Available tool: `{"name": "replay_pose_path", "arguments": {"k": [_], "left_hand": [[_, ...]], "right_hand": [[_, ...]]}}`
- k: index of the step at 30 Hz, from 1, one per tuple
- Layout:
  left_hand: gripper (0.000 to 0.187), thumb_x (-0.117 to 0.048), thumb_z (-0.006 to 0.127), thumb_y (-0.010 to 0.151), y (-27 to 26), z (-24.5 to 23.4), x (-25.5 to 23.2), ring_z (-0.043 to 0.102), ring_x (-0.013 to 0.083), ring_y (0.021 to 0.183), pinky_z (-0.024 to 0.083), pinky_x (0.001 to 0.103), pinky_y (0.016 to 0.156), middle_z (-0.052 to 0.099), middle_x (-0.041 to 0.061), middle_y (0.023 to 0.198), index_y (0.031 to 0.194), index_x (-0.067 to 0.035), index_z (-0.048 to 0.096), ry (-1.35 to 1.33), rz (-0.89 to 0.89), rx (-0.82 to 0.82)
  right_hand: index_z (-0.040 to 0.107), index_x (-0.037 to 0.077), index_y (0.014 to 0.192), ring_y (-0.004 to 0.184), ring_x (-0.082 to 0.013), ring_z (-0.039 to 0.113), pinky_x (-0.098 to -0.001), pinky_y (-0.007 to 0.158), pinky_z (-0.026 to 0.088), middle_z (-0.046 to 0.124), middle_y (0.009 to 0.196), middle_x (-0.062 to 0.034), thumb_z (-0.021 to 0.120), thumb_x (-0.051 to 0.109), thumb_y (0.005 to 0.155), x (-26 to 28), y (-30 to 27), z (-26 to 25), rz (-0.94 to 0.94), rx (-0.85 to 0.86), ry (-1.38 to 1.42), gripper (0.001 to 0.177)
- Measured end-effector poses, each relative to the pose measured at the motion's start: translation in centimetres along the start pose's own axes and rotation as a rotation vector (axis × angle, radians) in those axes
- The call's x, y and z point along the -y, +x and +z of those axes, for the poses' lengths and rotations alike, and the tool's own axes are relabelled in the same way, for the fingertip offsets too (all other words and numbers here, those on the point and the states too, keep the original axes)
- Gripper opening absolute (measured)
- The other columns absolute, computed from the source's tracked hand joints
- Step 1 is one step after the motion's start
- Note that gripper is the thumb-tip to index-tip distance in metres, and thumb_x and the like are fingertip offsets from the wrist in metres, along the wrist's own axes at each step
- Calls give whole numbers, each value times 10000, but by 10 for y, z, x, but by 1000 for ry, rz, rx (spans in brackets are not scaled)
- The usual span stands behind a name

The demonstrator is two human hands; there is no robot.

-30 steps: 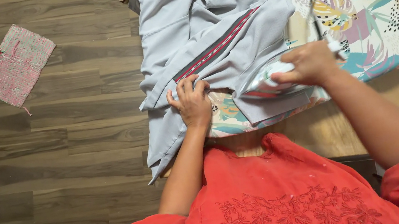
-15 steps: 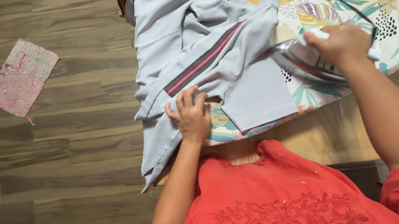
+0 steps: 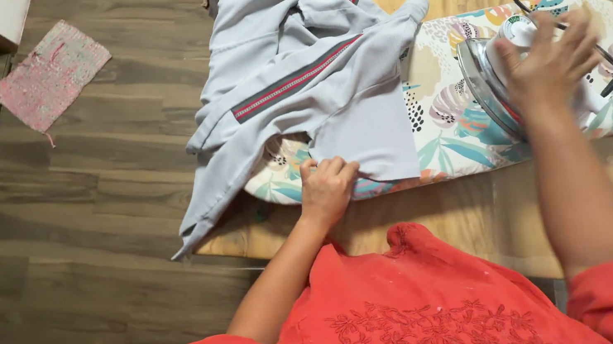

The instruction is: The person irons a grey polo shirt on an ironing board by moving a steam iron over various sections including the sleeves and torso, then picks up and folds the shirt.

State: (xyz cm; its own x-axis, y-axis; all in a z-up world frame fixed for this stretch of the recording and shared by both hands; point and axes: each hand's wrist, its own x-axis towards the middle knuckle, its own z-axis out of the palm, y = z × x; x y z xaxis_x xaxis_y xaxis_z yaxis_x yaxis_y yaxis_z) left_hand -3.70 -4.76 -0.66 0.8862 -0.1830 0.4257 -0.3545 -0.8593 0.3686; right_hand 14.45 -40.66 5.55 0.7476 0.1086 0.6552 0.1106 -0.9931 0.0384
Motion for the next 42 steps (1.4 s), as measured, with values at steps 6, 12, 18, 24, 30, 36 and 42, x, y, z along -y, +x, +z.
{"name": "replay_pose_path", "arguments": {"k": [6, 12, 18, 24, 30, 36, 42], "left_hand": [[148, -218, 680, 943, 11, 14, -85, 666, 177, 952, 362, 447, 953, 669, -12, 970, 1085, -180, 698, -299, 115, -74], [189, -307, 700, 930, -10, -12, -71, 681, 180, 989, 394, 468, 980, 701, 7, 1008, 1072, -183, 716, -404, 174, -109], [222, -185, 686, 932, -44, -54, 81, 647, 279, 1088, 391, 493, 971, 701, 73, 1143, 1147, -133, 701, -147, -491, -414], [483, -319, 696, 906, -76, -59, 213, 475, 348, 1317, 366, 591, 1022, 536, 97, 1387, 1357, -192, 582, -9, -908, -303], [721, -484, 742, 852, -38, -50, 258, 388, 318, 1381, 286, 618, 1019, 443, 65, 1501, 1449, -160, 500, -139, -747, -48], [371, -496, 692, 944, -18, -56, 269, 692, 278, 962, 459, 425, 1001, 761, 85, 967, 1019, -134, 713, -251, -724, 189], [251, -291, 808, 869, -6, -106, 281, 561, 85, 777, 481, 281, 703, 672, -10, 829, 904, -86, 668, -845, -649, 106]], "right_hand": [[622, 127, 1362, 1279, -431, 498, -542, 1071, 385, 571, 1329, -205, 750, 442, 990, 90, -98, -23, 21, 400, 528, 504], [611, 144, 1400, 860, -322, 728, -411, 804, 549, 739, 922, -175, 700, 224, 866, 69, -122, -31, 252, 743, 713, 548], [686, 67, 1267, 871, -313, 731, -420, 783, 542, 747, 956, -177, 680, 329, 964, 72, -125, -39, 424, 832, 661, 401], [716, -23, 1046, 906, -369, 678, -424, 826, 532, 696, 1017, -240, 745, 306, 912, 87, -149, -16, 158, 747, 455, 357], [610, -8, 1140, 887, -406, 658, -468, 809, 515, 676, 980, -256, 660, 230, 1028, 43, -101, -25, 390, 398, 579, 268], [643, 39, 1148, 925, -447, 663, -505, 834, 499, 701, 993, -268, 696, 232, 1036, 51, -98, -38, 389, 411, 323, 229], [647, 36, 1114, 911, -352, 665, -455, 818, 508, 701, 1037, -231, 744, 289, 1031, 57, -136, -38, 491, 443, 401, 283]]}}
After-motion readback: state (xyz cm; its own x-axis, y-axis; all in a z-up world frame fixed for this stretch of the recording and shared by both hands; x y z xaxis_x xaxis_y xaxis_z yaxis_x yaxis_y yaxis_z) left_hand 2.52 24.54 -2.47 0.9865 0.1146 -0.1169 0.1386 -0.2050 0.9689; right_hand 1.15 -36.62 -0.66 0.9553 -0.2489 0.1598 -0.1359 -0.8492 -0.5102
